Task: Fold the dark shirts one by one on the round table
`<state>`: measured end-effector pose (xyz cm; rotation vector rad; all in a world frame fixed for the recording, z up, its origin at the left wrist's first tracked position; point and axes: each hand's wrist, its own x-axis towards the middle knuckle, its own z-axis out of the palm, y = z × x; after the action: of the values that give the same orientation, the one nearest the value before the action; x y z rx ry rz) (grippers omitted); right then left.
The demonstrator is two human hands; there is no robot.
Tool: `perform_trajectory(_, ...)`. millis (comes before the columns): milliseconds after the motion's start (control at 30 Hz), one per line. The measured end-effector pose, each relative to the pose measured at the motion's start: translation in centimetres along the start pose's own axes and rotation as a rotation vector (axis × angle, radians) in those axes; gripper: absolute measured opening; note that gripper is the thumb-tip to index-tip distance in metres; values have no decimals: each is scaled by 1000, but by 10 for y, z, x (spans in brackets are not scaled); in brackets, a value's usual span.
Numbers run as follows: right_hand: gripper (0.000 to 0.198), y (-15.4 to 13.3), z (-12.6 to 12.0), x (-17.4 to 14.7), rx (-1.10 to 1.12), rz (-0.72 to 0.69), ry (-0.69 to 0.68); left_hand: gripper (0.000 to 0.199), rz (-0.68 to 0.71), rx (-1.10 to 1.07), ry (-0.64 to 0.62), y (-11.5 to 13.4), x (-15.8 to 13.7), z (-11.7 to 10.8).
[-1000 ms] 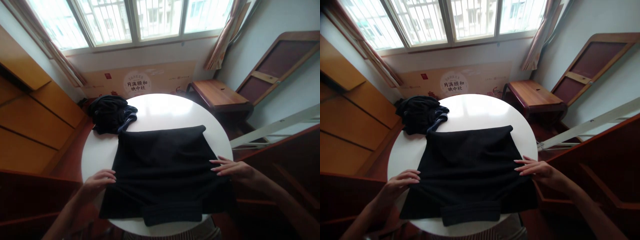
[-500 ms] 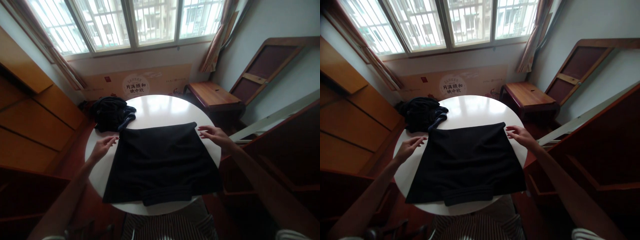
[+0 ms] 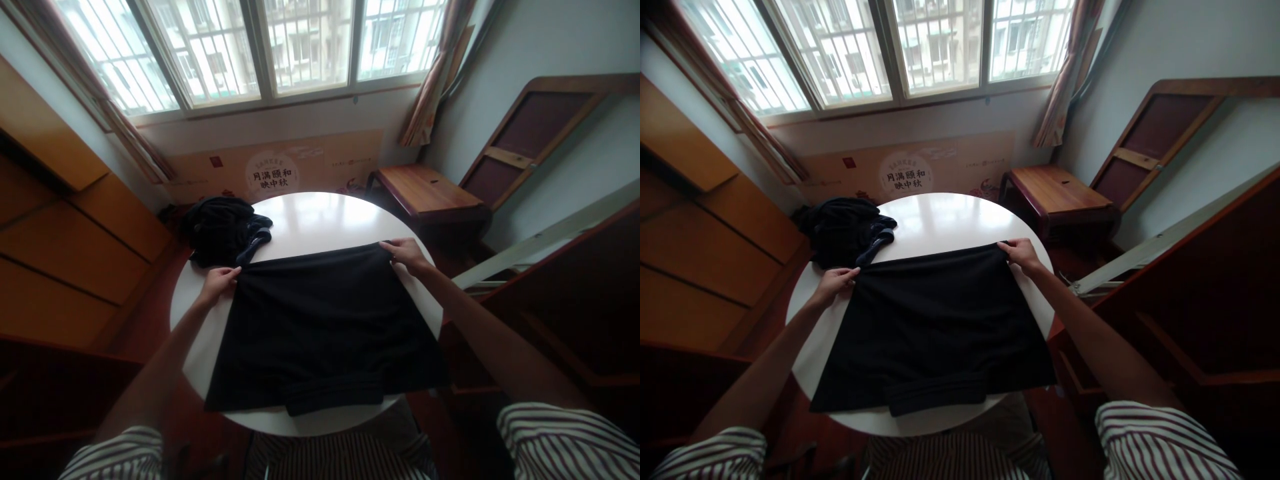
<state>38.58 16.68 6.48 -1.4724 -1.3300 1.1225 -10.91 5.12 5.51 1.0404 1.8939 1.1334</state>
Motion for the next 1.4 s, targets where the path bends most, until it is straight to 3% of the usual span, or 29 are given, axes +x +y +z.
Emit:
perform_trajectory(133,45,-3,-2,-2,-53,-15,-29,62,191,190,171,0,7,-1)
perform_trajectory(267,45,-3,-6,-3,-1,-13,-126,64,237,267,3,5,15,-4)
perform_trajectory(367,45,0,-9,0,26,-64,-127,60,244,305,-97,7,18,-8)
perform_trajectory(533,40,4,-13,16,115,-129,-140,59,340,241,-66,19,28,-3)
perform_trajectory(733,28,0,-3,64,124,-127,94,47,482,294,72,64,70,23)
perform_trajectory(867,26,-3,7,88,-55,-102,185,37,515,488,129,86,86,46)
perform_trajectory(933,32,-6,13,86,-261,-158,281,31,612,590,162,89,77,62)
perform_trajectory(1000,40,-9,25,71,-458,-304,351,29,797,660,105,87,55,82)
perform_trajectory(1067,45,-9,44,46,-584,-502,235,33,991,699,-76,80,26,102)
perform_trajectory(1133,49,-5,65,16,-670,-665,-43,38,1097,746,-301,67,-4,117)
perform_trajectory(1233,57,7,89,-21,-844,-744,-312,51,1050,876,-482,42,-41,123)
perform_trajectory(1400,57,16,90,-35,-1091,-667,-340,65,944,989,-492,11,-74,99)
